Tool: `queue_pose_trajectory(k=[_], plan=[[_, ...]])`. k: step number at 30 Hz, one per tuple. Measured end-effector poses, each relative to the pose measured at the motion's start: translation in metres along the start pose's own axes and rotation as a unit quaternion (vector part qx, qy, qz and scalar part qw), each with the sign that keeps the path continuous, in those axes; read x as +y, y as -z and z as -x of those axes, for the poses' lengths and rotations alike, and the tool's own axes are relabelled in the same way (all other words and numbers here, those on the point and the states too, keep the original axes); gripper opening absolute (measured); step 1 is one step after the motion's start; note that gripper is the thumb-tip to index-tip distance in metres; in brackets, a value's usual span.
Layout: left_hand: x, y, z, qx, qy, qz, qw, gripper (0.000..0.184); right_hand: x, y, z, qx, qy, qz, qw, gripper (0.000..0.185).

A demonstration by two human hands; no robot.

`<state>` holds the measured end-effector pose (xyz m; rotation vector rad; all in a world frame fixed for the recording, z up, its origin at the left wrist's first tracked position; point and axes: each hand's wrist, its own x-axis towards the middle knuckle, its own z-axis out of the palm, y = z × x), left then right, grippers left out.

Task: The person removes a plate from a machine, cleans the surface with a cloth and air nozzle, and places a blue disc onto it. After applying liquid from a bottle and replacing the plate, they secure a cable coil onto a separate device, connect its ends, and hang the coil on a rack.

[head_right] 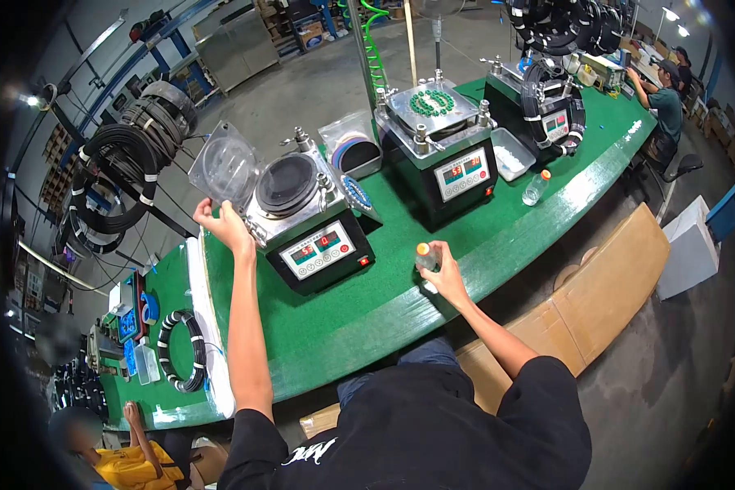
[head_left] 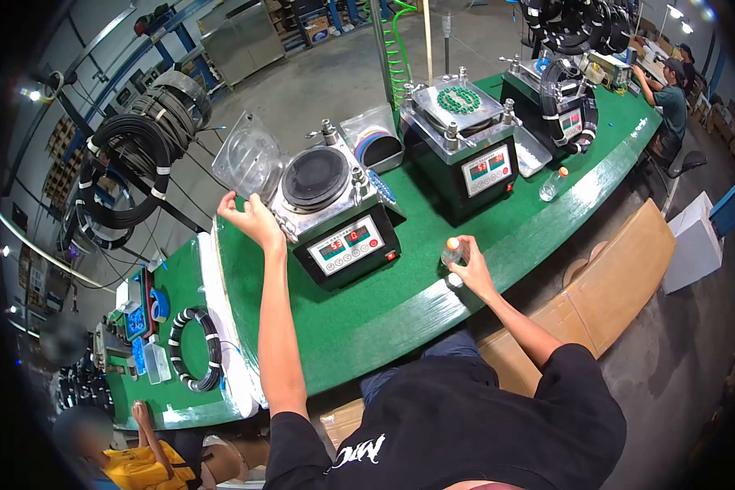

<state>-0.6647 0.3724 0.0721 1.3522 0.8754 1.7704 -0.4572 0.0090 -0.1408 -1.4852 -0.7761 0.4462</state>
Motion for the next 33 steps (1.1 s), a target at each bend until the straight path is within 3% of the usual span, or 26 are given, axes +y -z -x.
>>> queue_pose_trajectory(k=[2, 3, 5, 7, 8, 10, 12, 14, 17, 19, 20, 22, 23, 27, 30, 31, 33], plan=[[-0.017, 0.012, -0.008, 0.012, -0.009, -0.022, 1.000, 0.049, -0.004, 0.001, -0.001, -0.005, -0.010, 0.020, 1.000, 0.066], [-0.013, 0.015, -0.010, -0.010, 0.041, 0.045, 0.998, 0.049, -0.011, 0.002, -0.004, -0.007, -0.007, 0.044, 0.999, 0.071], [-0.009, 0.025, -0.019, -0.104, 0.066, -0.009, 0.992, 0.053, -0.038, 0.002, -0.013, -0.007, 0.001, 0.074, 0.997, 0.084], [-0.021, 0.031, -0.033, -0.163, 0.017, -0.071, 0.984, 0.052, -0.055, 0.000, -0.037, -0.013, 0.022, 0.055, 0.998, 0.079], [-0.033, 0.033, -0.040, -0.170, -0.007, -0.125, 0.977, 0.035, -0.060, -0.002, -0.055, -0.014, 0.060, 0.060, 0.996, 0.076], [-0.041, 0.041, -0.063, -0.205, -0.036, -0.306, 0.929, 0.028, -0.098, -0.015, -0.090, -0.028, 0.121, 0.032, 0.992, 0.059], [-0.056, 0.042, -0.067, -0.196, -0.064, -0.246, 0.947, 0.029, -0.133, -0.035, -0.126, -0.037, 0.157, -0.046, 0.986, 0.049], [-0.029, 0.033, -0.050, -0.177, -0.095, -0.148, 0.968, 0.035, -0.184, -0.063, -0.149, -0.066, 0.172, -0.102, 0.977, 0.040], [0.000, 0.037, -0.034, -0.173, -0.119, -0.275, 0.938, 0.036, -0.248, -0.109, -0.169, -0.165, 0.149, -0.144, 0.964, 0.036], [0.015, 0.037, -0.029, -0.219, -0.189, -0.268, 0.919, 0.009, -0.278, -0.140, -0.175, -0.212, 0.089, -0.145, 0.962, 0.046], [0.035, 0.032, -0.020, -0.216, -0.244, -0.227, 0.918, 0.020, -0.288, -0.154, -0.177, -0.228, 0.066, -0.118, 0.964, 0.051], [0.050, 0.035, -0.018, -0.262, -0.311, -0.292, 0.866, 0.045, -0.295, -0.182, -0.179, -0.238, 0.054, -0.154, 0.957, 0.058], [0.055, 0.036, -0.018, -0.285, -0.342, -0.323, 0.835, 0.059, -0.299, -0.190, -0.172, -0.164, 0.023, -0.152, 0.974, 0.057], [0.065, 0.034, -0.026, -0.280, -0.381, -0.375, 0.798, 0.079, -0.283, -0.189, -0.193, -0.135, 0.015, -0.210, 0.968, 0.057], [0.082, 0.027, -0.029, -0.366, -0.071, -0.264, 0.889, 0.097, -0.258, -0.178, -0.223, -0.174, 0.031, -0.208, 0.962, 0.049], [0.070, 0.029, -0.047, -0.439, -0.006, -0.282, 0.853, 0.117, -0.262, -0.175, -0.221, -0.174, 0.029, -0.225, 0.958, 0.049], [0.058, 0.032, -0.058, -0.455, 0.083, -0.154, 0.873, 0.114, -0.251, -0.169, -0.236, -0.216, 0.039, -0.207, 0.953, 0.051]])
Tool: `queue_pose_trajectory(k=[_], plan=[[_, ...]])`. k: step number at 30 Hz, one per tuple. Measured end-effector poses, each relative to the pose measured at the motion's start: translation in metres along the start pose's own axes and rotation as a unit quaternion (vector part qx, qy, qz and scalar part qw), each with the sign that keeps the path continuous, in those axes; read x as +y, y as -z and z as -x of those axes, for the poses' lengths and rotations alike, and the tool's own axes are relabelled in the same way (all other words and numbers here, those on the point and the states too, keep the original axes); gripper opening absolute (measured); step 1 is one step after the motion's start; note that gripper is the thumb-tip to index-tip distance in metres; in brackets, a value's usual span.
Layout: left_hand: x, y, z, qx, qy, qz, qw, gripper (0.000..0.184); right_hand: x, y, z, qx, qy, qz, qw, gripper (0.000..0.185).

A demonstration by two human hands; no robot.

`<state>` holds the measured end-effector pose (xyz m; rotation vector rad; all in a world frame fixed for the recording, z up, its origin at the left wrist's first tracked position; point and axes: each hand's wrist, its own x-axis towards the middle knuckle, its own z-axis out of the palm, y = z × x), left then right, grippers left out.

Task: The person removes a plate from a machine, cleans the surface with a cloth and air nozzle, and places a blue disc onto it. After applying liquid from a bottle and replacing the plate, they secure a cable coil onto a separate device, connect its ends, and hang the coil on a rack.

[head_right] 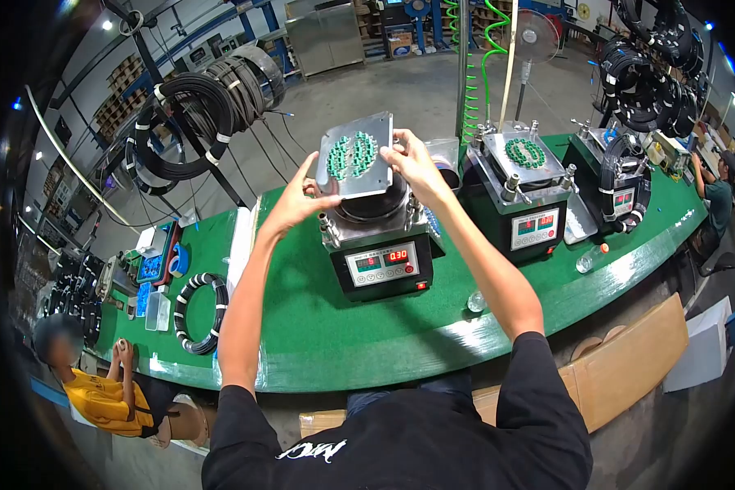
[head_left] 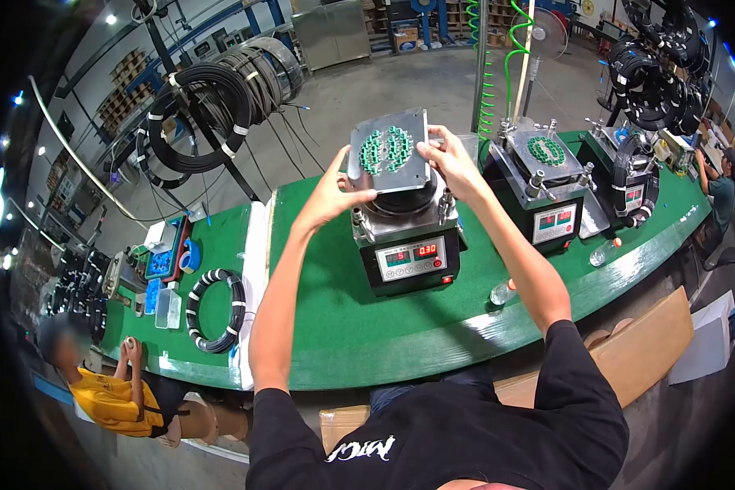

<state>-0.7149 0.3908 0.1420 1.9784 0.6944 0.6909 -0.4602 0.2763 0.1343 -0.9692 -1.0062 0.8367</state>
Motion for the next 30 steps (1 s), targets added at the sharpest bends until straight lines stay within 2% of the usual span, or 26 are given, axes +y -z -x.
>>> queue_pose_trajectory(k=[1, 2, 5, 6, 9, 13, 17, 18, 21, 22, 28, 30], plan=[[0.000, 0.003, -0.002, -0.015, 0.008, 0.078, 0.997, 0.113, 0.000, 0.008, -0.003, -0.018, -0.013, 0.005, 1.000, 0.051], [-0.015, 0.009, -0.009, -0.001, 0.014, 0.133, 0.991, 0.104, 0.010, 0.021, -0.010, -0.033, -0.009, 0.034, 0.999, 0.050], [-0.025, 0.013, -0.019, 0.007, 0.023, 0.141, 0.990, 0.088, 0.020, 0.033, -0.015, -0.052, 0.041, 0.089, 0.994, 0.052], [-0.023, 0.009, -0.017, 0.008, 0.016, 0.129, 0.992, 0.075, 0.022, 0.036, -0.013, -0.041, 0.031, 0.114, 0.992, 0.056], [-0.031, 0.003, -0.013, 0.003, 0.011, 0.143, 0.990, 0.077, 0.026, 0.041, -0.008, -0.050, 0.048, 0.175, 0.982, 0.059], [-0.040, -0.004, -0.011, -0.002, 0.022, 0.133, 0.991, 0.079, 0.030, 0.042, 0.000, -0.025, -0.014, 0.165, 0.986, 0.064], [-0.048, -0.008, -0.008, 0.015, 0.047, 0.128, 0.991, 0.077, 0.044, 0.050, -0.006, -0.037, -0.009, 0.184, 0.982, 0.067], [-0.049, -0.005, -0.010, -0.004, 0.062, 0.120, 0.991, 0.090, 0.039, 0.048, -0.005, -0.040, -0.023, 0.204, 0.978, 0.068], [-0.051, -0.006, -0.009, 0.055, 0.051, 0.000, 0.997, 0.113, 0.031, 0.051, -0.002, -0.050, -0.051, 0.264, 0.962, 0.070], [-0.057, -0.002, -0.013, 0.044, 0.088, -0.003, 0.995, 0.130, 0.035, 0.056, -0.006, -0.055, -0.049, 0.286, 0.955, 0.069], [-0.066, -0.002, -0.017, 0.027, 0.111, -0.008, 0.993, 0.131, 0.055, 0.076, -0.019, -0.095, -0.026, 0.382, 0.919, 0.070], [-0.068, -0.002, -0.017, 0.021, 0.116, -0.001, 0.993, 0.126, 0.065, 0.085, -0.028, -0.110, -0.032, 0.406, 0.907, 0.071]])
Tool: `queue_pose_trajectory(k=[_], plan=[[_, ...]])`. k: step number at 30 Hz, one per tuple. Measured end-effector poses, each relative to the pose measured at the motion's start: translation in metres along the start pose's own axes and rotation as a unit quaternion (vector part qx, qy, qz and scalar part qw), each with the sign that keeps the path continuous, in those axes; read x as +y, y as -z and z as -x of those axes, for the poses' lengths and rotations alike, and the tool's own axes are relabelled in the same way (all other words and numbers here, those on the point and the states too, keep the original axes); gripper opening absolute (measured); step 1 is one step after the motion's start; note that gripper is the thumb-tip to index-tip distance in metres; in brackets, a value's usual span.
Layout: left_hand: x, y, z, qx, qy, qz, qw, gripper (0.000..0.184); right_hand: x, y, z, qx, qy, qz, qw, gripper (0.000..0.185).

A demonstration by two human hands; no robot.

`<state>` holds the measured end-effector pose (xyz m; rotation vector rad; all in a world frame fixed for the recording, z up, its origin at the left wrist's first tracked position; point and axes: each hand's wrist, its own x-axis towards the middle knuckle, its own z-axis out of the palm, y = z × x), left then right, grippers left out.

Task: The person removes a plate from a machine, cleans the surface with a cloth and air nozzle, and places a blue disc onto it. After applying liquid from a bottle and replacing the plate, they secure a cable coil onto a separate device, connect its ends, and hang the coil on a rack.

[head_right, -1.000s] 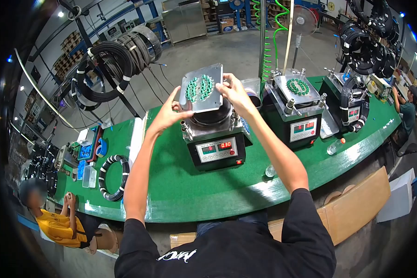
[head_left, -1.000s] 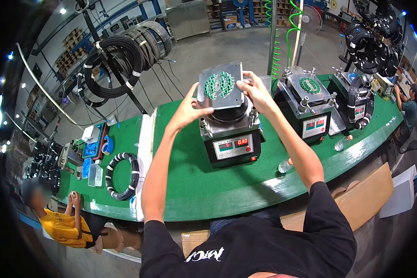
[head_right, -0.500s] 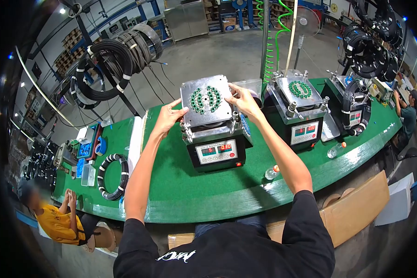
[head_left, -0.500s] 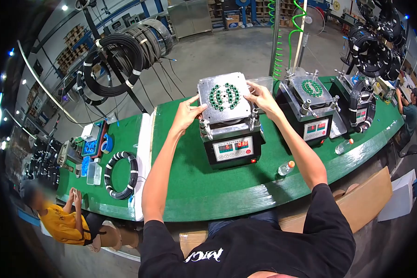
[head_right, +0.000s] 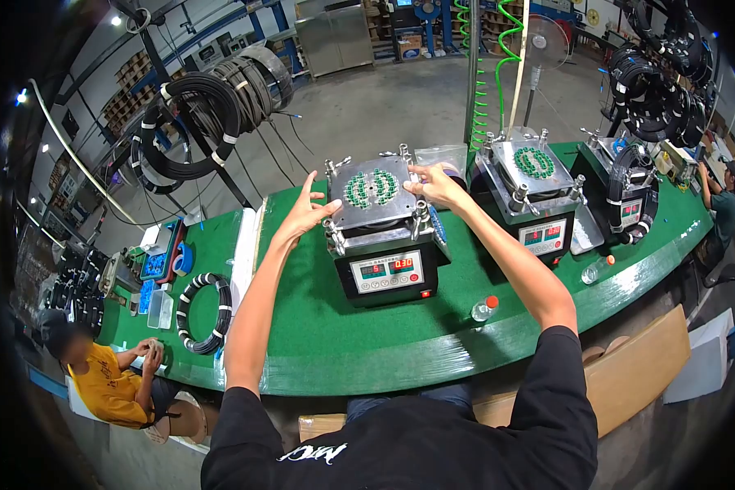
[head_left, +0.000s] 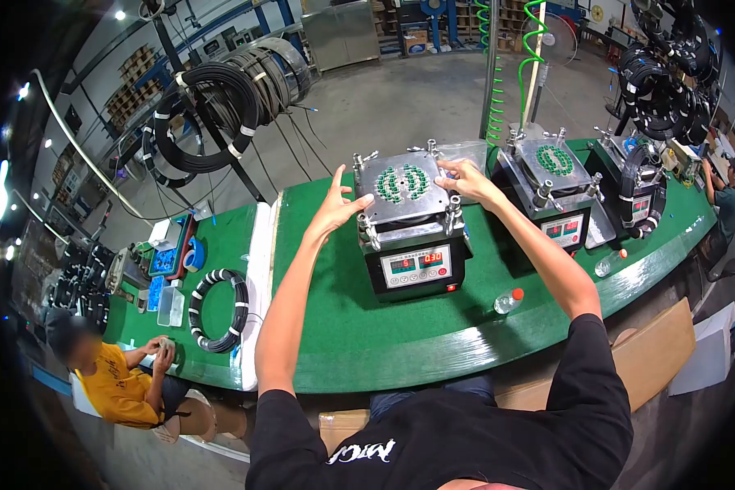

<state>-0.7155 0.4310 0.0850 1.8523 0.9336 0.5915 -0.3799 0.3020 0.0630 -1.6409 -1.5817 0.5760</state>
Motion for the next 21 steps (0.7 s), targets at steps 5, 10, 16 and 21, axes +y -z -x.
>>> queue_pose_trajectory(k=[5, 10, 16, 21], plan=[[-0.002, -0.004, 0.010, -0.004, -0.089, 0.031, 0.996, 0.105, -0.013, 0.009, 0.008, -0.032, 0.005, 0.109, 0.994, 0.075], [0.010, 0.009, 0.051, -0.146, -0.152, 0.085, 0.974, 0.099, -0.062, 0.034, 0.050, -0.094, 0.099, 0.008, 0.991, 0.092], [0.021, -0.011, 0.075, -0.015, -0.237, -0.111, 0.965, 0.095, -0.068, 0.016, 0.078, -0.071, 0.152, 0.121, 0.978, 0.095], [0.013, -0.034, 0.076, 0.112, -0.315, -0.204, 0.920, 0.074, -0.078, -0.020, 0.086, 0.088, 0.179, 0.235, 0.951, 0.061]])
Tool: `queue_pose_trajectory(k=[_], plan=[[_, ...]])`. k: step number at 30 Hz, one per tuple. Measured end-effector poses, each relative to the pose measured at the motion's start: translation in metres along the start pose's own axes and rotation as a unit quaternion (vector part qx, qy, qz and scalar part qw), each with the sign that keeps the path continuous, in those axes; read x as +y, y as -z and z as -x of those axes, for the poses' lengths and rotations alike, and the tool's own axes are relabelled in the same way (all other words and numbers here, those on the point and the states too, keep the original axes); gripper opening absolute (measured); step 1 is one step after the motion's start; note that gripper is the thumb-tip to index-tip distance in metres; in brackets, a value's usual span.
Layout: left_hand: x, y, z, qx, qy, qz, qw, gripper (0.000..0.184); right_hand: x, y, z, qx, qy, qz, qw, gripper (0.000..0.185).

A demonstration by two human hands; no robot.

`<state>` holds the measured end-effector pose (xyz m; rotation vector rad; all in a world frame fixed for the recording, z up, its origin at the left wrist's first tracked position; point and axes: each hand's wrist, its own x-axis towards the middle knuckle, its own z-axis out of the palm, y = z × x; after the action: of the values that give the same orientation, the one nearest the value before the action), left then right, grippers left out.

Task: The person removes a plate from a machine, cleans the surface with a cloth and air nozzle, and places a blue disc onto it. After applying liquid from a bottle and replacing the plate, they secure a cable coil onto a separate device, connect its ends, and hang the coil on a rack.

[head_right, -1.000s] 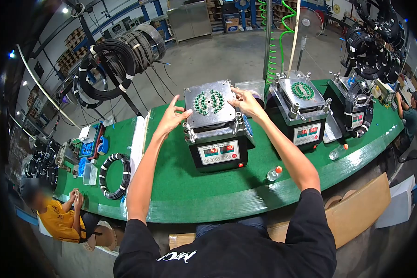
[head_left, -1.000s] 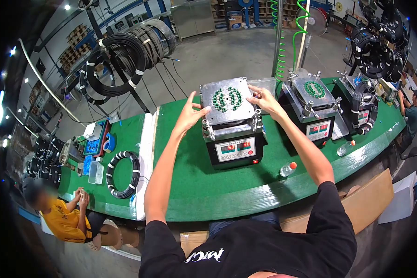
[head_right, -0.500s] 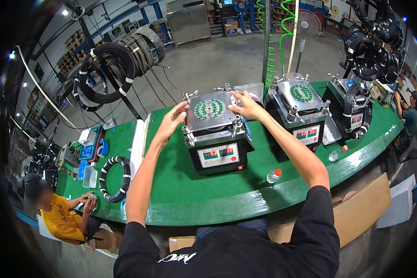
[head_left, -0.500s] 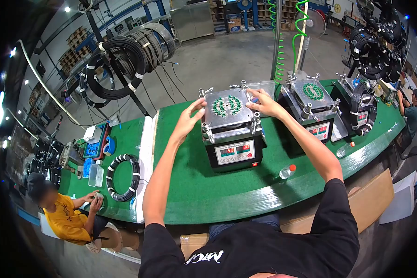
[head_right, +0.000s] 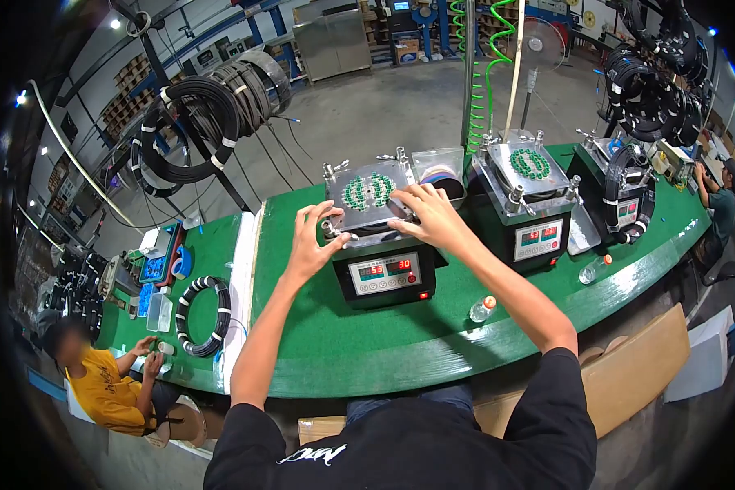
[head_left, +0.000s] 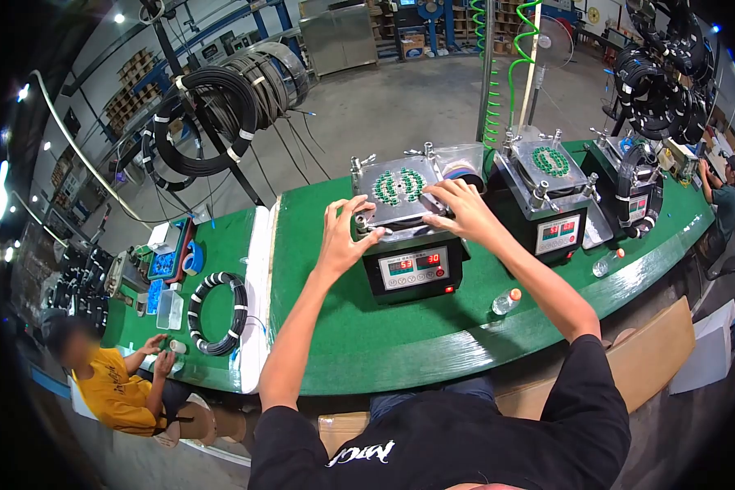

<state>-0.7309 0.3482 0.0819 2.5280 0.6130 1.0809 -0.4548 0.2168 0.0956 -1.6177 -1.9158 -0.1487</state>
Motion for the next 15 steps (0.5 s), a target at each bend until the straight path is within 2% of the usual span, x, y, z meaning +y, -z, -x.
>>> queue_pose_trajectory(k=[1, 2, 3, 7, 12, 15], plan=[[-0.002, -0.005, 0.001, 0.022, -0.022, -0.024, 0.999, 0.069, -0.003, -0.005, 0.001, 0.053, 0.023, 0.034, 0.998, 0.057], [-0.003, -0.011, 0.001, 0.043, -0.044, -0.047, 0.997, 0.065, -0.004, -0.007, 0.003, 0.059, 0.022, 0.040, 0.997, 0.056], [0.000, -0.017, 0.001, 0.080, -0.071, -0.055, 0.993, 0.052, -0.006, -0.007, 0.004, 0.066, 0.020, 0.046, 0.997, 0.055], [0.002, -0.030, 0.002, 0.142, -0.103, -0.079, 0.981, 0.048, -0.004, -0.013, 0.004, 0.098, 0.031, 0.063, 0.993, 0.053], [0.010, -0.013, -0.009, 0.058, -0.058, -0.042, 0.996, 0.047, -0.004, 0.001, -0.005, 0.030, 0.029, 0.073, 0.996, 0.052], [0.009, 0.003, -0.027, -0.007, -0.013, -0.006, 1.000, 0.046, 0.000, 0.010, -0.024, -0.049, -0.019, 0.023, 0.998, 0.051]])
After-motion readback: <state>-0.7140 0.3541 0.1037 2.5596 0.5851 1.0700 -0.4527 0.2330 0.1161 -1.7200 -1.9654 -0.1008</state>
